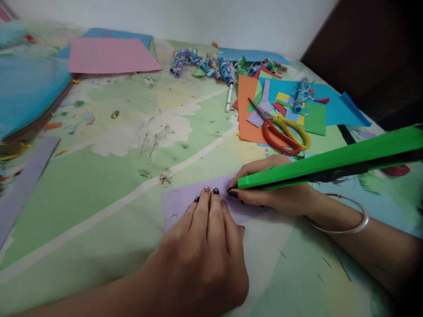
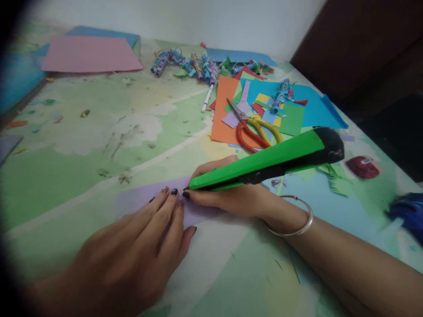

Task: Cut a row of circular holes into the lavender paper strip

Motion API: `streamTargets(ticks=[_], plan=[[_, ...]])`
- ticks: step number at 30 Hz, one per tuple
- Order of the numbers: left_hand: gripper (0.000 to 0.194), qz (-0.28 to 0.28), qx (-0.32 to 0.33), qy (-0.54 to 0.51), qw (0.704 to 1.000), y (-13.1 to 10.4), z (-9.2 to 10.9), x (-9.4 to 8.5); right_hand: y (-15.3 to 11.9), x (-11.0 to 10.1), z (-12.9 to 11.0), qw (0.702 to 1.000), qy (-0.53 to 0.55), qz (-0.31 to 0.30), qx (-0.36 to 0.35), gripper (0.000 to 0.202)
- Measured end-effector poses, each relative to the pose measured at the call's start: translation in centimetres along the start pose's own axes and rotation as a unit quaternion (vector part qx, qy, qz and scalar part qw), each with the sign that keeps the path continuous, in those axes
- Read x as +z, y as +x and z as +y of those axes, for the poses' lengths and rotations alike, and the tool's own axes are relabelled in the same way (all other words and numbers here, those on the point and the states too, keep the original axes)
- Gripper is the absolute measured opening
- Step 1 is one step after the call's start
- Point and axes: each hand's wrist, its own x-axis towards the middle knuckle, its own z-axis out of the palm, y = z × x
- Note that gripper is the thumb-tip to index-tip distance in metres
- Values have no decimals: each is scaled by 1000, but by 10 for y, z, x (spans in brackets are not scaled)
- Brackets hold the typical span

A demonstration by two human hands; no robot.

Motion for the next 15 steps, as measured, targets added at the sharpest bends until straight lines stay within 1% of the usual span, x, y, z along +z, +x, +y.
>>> streamTargets(ticks=[6, 8, 11, 15], plan=[[18, -13, -1, -4, 1000, -1, 0, -2, 0, 1, 2, 1000, -22, 6, -20, 14], [18, -17, -10, -8, 1000, -1, 0, -2, 0, 1, 2, 999, -27, 10, -27, 14], [18, -26, -15, -13, 999, -1, 0, -1, -1, 1, 2, 999, -33, 12, -24, 14], [19, -21, -17, -8, 1000, -2, -1, -2, -1, 1, 0, 999, -42, 14, -11, 14]])
